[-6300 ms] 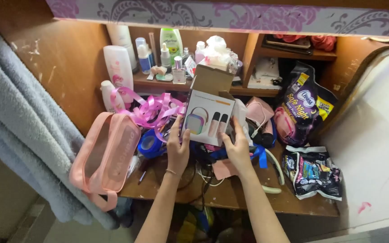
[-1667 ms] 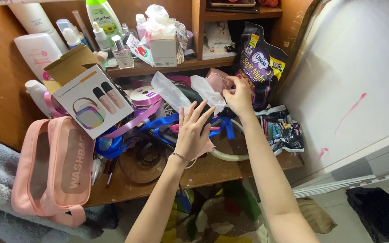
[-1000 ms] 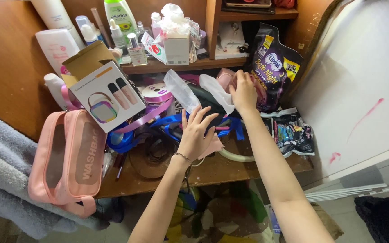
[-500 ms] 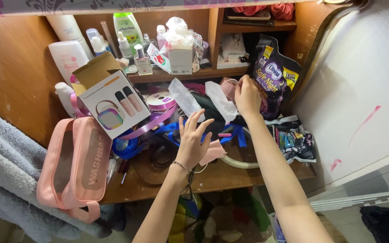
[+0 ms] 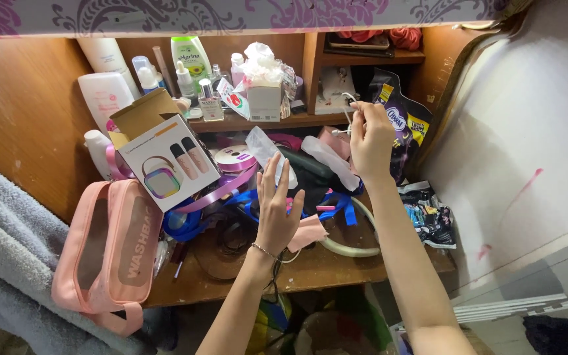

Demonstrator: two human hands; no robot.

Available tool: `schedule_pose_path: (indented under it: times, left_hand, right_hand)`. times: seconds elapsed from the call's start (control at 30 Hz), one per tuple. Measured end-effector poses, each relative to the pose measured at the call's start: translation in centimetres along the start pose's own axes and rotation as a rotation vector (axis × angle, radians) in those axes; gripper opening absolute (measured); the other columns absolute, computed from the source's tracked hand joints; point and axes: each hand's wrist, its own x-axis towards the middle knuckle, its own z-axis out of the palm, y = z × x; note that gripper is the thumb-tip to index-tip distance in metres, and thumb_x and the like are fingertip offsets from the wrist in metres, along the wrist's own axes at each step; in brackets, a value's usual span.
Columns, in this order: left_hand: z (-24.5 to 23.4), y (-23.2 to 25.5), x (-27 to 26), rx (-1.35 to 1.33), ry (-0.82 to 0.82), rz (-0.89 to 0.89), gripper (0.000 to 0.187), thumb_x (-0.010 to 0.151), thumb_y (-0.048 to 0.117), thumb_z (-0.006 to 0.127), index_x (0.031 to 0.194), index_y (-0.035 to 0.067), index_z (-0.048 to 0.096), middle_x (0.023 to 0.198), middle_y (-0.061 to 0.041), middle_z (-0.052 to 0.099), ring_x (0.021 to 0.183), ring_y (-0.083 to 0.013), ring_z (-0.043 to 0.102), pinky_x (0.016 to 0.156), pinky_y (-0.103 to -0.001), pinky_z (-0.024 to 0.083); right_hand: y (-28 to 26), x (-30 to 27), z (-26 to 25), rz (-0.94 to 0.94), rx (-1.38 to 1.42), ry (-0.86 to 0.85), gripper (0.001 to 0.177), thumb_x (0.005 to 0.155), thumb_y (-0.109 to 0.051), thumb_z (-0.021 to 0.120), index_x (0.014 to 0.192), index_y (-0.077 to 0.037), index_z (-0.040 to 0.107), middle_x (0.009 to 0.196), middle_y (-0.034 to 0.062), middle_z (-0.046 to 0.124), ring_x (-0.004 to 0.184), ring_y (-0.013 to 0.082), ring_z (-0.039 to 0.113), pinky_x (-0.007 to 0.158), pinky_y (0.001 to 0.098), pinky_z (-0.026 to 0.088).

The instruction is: The person packs a pink portable charger, a white cable, and a white paper sheet into a white box labeled 'Wireless Karaoke Speaker' and closes it. They then place the box on the floor and put a black pouch into a green pouch.

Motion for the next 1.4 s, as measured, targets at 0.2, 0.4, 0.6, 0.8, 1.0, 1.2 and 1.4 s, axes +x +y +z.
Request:
schedule_pose_path:
  times: [0.2,0.4,0.6,0.8,1.0,1.2,1.4]
  left_hand:
    - [-0.3,-0.1,0.8,-0.070,0.033,-0.026,0.069,0.098,0.022,0.064,0.157,0.001,0.035,0.161,-0.023,0.034,0.151,-0.0410,0.029,0.125,-0.052,0.014]
    - [-0.4,-1.6,1.2,-0.106,0.076,-0.040,0.084,0.094,0.027,0.071,0.160,0.001,0.026,0.157,-0.027,0.039,0.145,-0.0433,0.039,0.124,-0.053,0.019]
    - [-2.9,0.3,1.6,-0.179,0.045,-0.034,0.056,0.091,-0.001,0.053,0.147,0.001,0.049,0.124,-0.023,0.067,0.117,-0.0422,0.064,0.108,-0.048,0.046]
    - [-4.9,-2.6,1.1,-0.159,0.060,-0.131,0.041,0.096,0.002,0.048,0.135,0.007,0.058,0.108,-0.016,0.073,0.103,-0.0354,0.072,0.092,-0.044,0.056]
    - [-7.7,-3.0,1.5,-0.108,0.010,-0.250,0.047,0.091,-0.001,0.043,0.134,0.011,0.057,0.100,-0.020,0.072,0.097,-0.0427,0.069,0.087,-0.050,0.055]
    - [-10.9,-0.2,3.1,0.034,-0.020,-0.262,0.042,0.088,-0.001,0.045,0.126,0.013,0.057,0.097,-0.018,0.073,0.095,-0.0408,0.070,0.083,-0.048,0.058]
    - [-13.2,-0.8,3.2,-0.150,-0.139,-0.117,0.036,0.082,0.006,0.059,0.119,0.006,0.062,0.113,-0.025,0.070,0.106,-0.0449,0.068,0.092,-0.051,0.054]
  right_hand:
    - [-3.8,0.2,-0.8,0.006,0.211,-0.106,0.020,0.103,-0.006,0.054,0.111,-0.014,0.071,0.089,0.0071,0.059,0.065,0.0198,0.065,0.063,0.0316,0.055]
    - [-7.6,-1.8,1.4,0.025,0.336,-0.260,0.017,0.097,-0.014,0.063,0.105,-0.020,0.076,0.084,0.0031,0.064,0.064,0.0198,0.065,0.056,0.0262,0.057]
    - [-11.9,-3.6,2.7,0.295,0.676,-0.452,0.038,0.086,0.003,0.056,0.114,-0.015,0.074,0.066,0.0026,0.066,0.052,0.0120,0.066,0.052,0.0236,0.059]
    - [-12.6,-5.6,5.0,0.243,0.788,-0.554,0.052,0.081,-0.005,0.068,0.133,-0.013,0.068,0.108,0.0095,0.069,0.083,0.0144,0.069,0.070,0.0261,0.062]
    - [-13.5,-5.9,6.7,0.083,0.676,-0.625,0.066,0.078,-0.023,0.075,0.142,-0.022,0.061,0.115,0.0039,0.070,0.091,0.0147,0.068,0.072,0.0258,0.059]
    - [-14.9,-6.6,7.7,0.064,0.732,-0.609,0.080,0.089,-0.045,0.072,0.158,-0.015,0.043,0.122,0.0096,0.071,0.104,0.0208,0.066,0.080,0.0325,0.057]
    - [-15.4,-7.0,8.5,0.252,0.666,-0.490,0.042,0.090,-0.033,0.076,0.127,-0.015,0.067,0.100,0.0057,0.079,0.088,0.0239,0.077,0.073,0.0365,0.062]
